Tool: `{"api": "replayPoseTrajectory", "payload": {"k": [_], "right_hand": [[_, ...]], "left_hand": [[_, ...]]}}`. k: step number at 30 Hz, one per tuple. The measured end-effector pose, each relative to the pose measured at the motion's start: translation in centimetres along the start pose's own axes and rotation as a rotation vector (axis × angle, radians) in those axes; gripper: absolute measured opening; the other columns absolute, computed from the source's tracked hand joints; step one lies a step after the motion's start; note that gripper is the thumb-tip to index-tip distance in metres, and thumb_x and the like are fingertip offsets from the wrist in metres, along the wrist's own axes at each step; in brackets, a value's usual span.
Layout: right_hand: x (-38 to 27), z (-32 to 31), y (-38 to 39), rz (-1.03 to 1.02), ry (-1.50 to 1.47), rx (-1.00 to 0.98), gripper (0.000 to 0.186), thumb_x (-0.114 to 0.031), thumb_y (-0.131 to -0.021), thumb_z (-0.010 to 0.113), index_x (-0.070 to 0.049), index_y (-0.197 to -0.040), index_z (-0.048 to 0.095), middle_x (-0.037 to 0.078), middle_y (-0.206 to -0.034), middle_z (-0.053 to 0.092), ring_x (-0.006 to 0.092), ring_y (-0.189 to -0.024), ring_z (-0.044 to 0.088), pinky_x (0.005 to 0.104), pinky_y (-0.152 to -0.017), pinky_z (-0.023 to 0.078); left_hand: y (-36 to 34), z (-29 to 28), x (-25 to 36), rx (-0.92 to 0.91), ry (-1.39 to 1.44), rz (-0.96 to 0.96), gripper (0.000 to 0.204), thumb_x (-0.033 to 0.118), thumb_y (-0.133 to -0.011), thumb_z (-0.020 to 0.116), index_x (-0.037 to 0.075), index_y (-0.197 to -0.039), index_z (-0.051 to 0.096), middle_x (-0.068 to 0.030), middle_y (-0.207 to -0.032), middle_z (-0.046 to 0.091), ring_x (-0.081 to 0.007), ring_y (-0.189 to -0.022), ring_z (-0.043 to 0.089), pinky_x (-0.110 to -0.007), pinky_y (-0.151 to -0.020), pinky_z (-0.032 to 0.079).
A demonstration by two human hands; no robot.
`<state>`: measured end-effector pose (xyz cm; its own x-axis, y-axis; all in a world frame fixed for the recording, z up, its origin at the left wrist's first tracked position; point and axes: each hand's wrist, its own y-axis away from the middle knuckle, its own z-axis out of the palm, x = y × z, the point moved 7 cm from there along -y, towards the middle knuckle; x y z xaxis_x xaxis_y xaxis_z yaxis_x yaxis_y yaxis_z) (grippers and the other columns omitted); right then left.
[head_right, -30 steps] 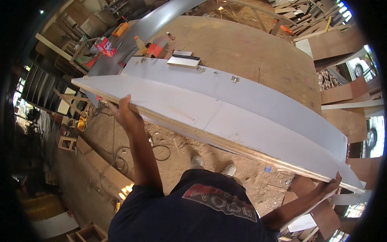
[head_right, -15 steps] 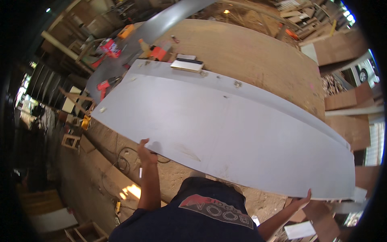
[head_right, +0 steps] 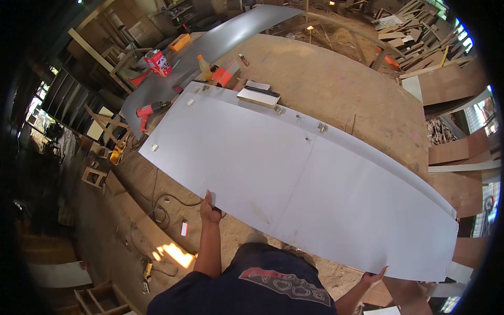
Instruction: The person applies a veneer strip to the edge of a large wooden panel, using a knife to trim the excess material, pressing it down with a block, and then measuring the panel with a square ruler.
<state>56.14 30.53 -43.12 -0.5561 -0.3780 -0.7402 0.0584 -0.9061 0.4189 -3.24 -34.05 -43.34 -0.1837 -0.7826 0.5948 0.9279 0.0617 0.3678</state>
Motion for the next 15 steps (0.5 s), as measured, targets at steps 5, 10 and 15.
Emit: {"api": "replayPoseTrajectory", "payload": {"k": [5,10,15], "right_hand": [[1.3,-0.5,0.7,-0.011,0.026,-0.090,0.061,-0.043,-0.109,0.068,0.001,-0.152,0.061,0.014,-0.151,0.067,0.0338,-0.138,0.062,0.0507,-0.118,0.050],[4.0,0.7,1.9,0.012,0.019,-0.069,0.061,-0.042,-0.108,0.070,0.000,-0.152,0.061,0.013,-0.150,0.067,0.0329,-0.137,0.063,0.0492,-0.118,0.050],[4.1,1.6,2.1,0.029,0.013,-0.003,0.061,-0.038,-0.107,0.074,0.002,-0.151,0.061,0.014,-0.148,0.068,0.0317,-0.139,0.062,0.0470,-0.118,0.050]], "left_hand": [[-2.0,1.5,0.9,-0.046,-0.022,0.005,0.051,0.016,-0.112,0.064,0.007,-0.160,0.048,-0.0108,-0.149,0.063,-0.0332,-0.136,0.062,-0.052,-0.114,0.054],[-4.9,1.0,1.4,-0.028,-0.010,-0.028,0.054,0.010,-0.108,0.068,0.010,-0.159,0.049,-0.0111,-0.148,0.062,-0.0329,-0.136,0.062,-0.051,-0.111,0.055],[-6.1,-1.2,1.3,-0.055,-0.051,-0.066,0.057,0.006,-0.104,0.072,0.011,-0.156,0.052,-0.0091,-0.143,0.064,-0.0299,-0.130,0.064,-0.047,-0.109,0.056]]}}
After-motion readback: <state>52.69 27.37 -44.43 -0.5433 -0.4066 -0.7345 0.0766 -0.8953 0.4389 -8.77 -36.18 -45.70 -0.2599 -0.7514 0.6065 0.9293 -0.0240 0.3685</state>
